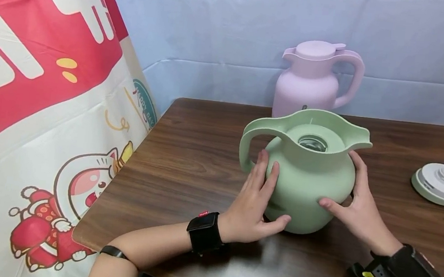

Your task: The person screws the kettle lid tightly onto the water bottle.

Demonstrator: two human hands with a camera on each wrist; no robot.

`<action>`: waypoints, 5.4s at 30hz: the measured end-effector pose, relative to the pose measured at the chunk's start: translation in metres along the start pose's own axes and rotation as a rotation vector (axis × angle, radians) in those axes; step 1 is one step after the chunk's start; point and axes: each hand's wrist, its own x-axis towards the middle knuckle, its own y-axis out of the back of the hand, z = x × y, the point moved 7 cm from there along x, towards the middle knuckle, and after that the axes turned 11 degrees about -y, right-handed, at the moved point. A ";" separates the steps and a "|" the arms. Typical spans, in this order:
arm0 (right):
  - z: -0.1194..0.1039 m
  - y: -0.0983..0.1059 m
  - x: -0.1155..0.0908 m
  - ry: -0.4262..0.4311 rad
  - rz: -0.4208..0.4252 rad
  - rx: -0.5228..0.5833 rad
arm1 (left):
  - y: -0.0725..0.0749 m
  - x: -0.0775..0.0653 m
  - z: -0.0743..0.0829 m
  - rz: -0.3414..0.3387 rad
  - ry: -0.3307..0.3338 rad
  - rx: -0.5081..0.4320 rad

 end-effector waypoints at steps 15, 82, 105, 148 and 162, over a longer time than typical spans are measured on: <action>-0.012 -0.006 -0.042 0.113 0.050 0.046 | 0.004 0.015 -0.007 0.029 0.315 -0.124; -0.051 0.011 -0.040 0.081 0.158 -0.453 | 0.003 0.026 0.021 -0.036 0.215 -0.159; -0.063 0.008 -0.061 0.349 0.172 -0.458 | 0.027 0.055 -0.008 -0.183 0.043 -0.573; -0.047 -0.007 -0.048 0.327 0.228 -0.391 | 0.030 0.047 -0.012 -0.046 0.305 -0.526; -0.078 0.044 -0.077 0.584 0.592 -0.370 | 0.010 0.032 -0.016 0.059 0.314 -0.303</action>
